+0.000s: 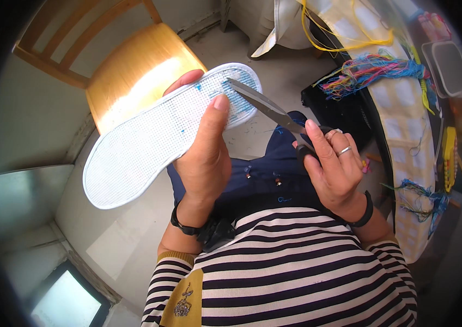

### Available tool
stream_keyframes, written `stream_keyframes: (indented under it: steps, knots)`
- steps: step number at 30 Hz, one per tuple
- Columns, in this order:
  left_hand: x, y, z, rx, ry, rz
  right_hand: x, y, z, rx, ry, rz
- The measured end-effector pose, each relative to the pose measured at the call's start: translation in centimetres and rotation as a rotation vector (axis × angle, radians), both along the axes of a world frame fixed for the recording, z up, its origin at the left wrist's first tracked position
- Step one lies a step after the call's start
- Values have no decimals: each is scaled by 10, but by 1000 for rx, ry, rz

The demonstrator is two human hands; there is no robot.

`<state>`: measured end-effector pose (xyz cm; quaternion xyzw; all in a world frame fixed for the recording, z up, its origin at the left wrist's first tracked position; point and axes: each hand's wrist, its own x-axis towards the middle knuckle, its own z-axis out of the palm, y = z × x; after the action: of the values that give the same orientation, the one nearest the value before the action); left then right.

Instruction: The person trims the edges of a colorful patterned shoe insole using a pair of scissors, handling the insole by its edges and turning it over to cut from the other side.

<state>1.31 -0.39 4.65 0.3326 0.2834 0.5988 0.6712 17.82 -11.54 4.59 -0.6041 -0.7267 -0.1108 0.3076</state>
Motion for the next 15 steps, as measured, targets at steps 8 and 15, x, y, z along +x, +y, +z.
stream_keyframes:
  steps: [8,15]
  knots:
    - [0,1,-1,56,33,-18,12,-3,7,-33,78,31]
    - [3,-2,0,81,50,-42,15,-4,11,-31,37,29]
